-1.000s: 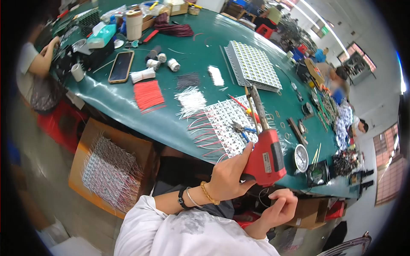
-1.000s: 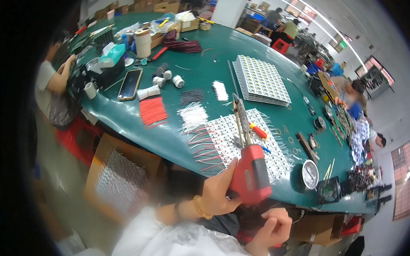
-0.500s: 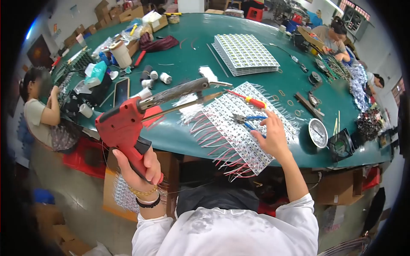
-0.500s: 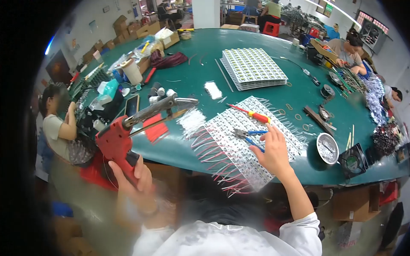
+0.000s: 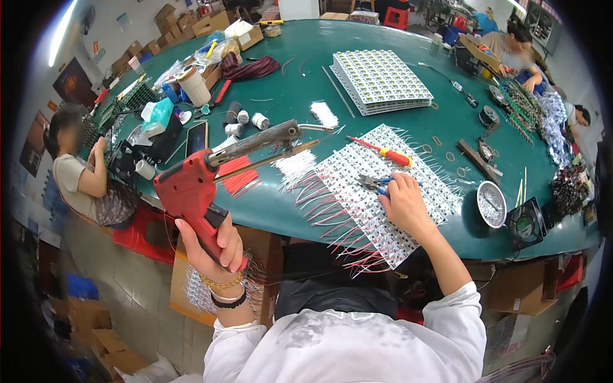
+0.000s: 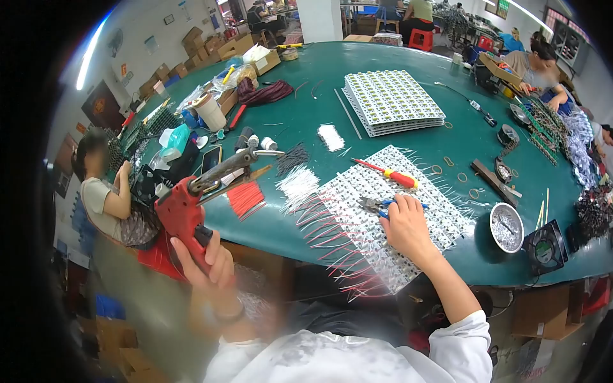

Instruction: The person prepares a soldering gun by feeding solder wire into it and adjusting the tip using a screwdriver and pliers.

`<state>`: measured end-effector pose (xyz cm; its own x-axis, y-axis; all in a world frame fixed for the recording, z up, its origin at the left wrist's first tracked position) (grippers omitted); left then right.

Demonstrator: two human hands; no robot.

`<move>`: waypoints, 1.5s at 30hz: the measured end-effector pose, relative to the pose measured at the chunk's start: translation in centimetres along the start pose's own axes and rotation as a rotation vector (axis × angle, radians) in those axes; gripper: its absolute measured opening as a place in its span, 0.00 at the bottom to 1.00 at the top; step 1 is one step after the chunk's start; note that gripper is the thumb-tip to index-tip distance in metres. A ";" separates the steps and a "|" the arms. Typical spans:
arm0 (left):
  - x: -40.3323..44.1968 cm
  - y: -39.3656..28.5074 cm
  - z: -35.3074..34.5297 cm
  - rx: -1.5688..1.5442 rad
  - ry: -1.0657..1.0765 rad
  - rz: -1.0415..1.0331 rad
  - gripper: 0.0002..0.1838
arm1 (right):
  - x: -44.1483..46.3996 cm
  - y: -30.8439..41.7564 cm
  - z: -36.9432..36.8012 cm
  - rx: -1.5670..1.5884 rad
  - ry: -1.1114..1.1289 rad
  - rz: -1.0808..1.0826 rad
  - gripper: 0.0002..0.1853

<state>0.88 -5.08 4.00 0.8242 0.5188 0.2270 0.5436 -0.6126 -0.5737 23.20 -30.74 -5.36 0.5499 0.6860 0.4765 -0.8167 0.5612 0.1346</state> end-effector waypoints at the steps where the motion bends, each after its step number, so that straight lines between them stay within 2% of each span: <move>1: -0.1 0.1 0.3 0.085 0.020 -0.018 0.36 | 0.0 0.0 0.0 0.000 0.000 -0.001 0.17; 3: -0.4 0.3 0.6 0.173 0.010 -0.043 0.34 | 0.1 -0.1 -0.1 -0.013 -0.053 0.039 0.16; 8: -1.4 0.8 1.3 0.400 0.015 -0.113 0.36 | 0.3 -0.2 -0.2 0.004 -0.012 0.050 0.16; 10: -1.7 1.2 -0.2 0.609 -0.105 -0.348 0.36 | 0.4 -0.2 -0.3 0.004 0.013 0.058 0.16; 11: -2.1 1.5 0.0 0.605 -0.112 -0.351 0.36 | 0.4 -0.2 -0.4 0.021 0.008 0.053 0.16; 14: -3.6 2.8 0.6 0.781 0.038 -0.285 0.36 | 0.4 0.1 -0.2 0.047 -0.003 0.043 0.15; 17: -3.4 3.3 -1.7 1.265 0.376 -0.624 0.25 | 0.4 0.3 -0.1 0.064 0.008 0.027 0.16; 18: -4.2 3.8 -1.4 1.407 0.493 -0.543 0.25 | 0.4 0.3 -0.1 0.076 0.020 0.017 0.15; 19: -4.2 4.4 -2.3 1.346 0.489 -0.654 0.24 | 0.4 0.3 0.0 0.086 0.034 0.005 0.15; 21: -4.3 5.2 -2.8 1.306 0.519 -0.735 0.25 | 0.7 0.8 0.4 0.078 0.076 -0.017 0.15; 24: -5.0 5.7 -2.0 1.249 0.566 -0.638 0.25 | 0.0 0.1 -0.4 0.141 0.101 -0.074 0.13; 25: -5.2 5.4 -1.8 1.222 0.546 -0.637 0.25 | 0.1 0.1 -0.2 0.092 0.123 -0.044 0.15; 27: -5.4 5.2 -1.3 1.197 0.564 -0.607 0.25 | 0.8 1.0 0.3 -0.074 -0.010 0.043 0.12; 28: -5.4 5.3 -1.0 1.188 0.564 -0.608 0.25 | 0.8 0.9 0.1 -0.056 0.033 -0.010 0.11; 35: -4.9 4.9 0.1 1.162 0.535 -0.627 0.25 | 1.1 1.3 -0.2 -0.080 0.048 -0.019 0.10; 36: -4.8 4.9 0.1 1.152 0.526 -0.631 0.25 | 1.0 1.5 0.1 0.012 0.176 -0.102 0.15; 37: -4.7 4.9 0.2 1.147 0.524 -0.632 0.25 | 0.9 1.5 0.0 0.011 0.176 -0.104 0.15; 39: -4.5 4.8 0.3 1.139 0.526 -0.621 0.24 | 0.5 1.2 -0.3 0.123 0.135 -0.174 0.10; 43: -4.4 5.0 0.8 1.124 0.530 -0.593 0.23 | 0.1 0.6 -0.7 -0.013 0.087 -0.034 0.09; 45: -4.2 5.1 1.3 1.101 0.528 -0.594 0.22 | 0.7 1.1 0.0 0.067 0.028 -0.075 0.09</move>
<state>-0.02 -9.61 -0.88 0.6091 0.0944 0.7875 0.6326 0.5410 -0.5541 22.67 -29.65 -4.90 0.6141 0.6560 0.4388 -0.7821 0.5802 0.2273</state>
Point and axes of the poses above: each hand's wrist, its own x-axis towards the middle knuckle, its own z-axis out of the back of the hand, y = z × x, the point moved 1 cm from there along x, towards the middle knuckle, and after that the axes turned 5 degrees about -y, right-handed, at the moved point
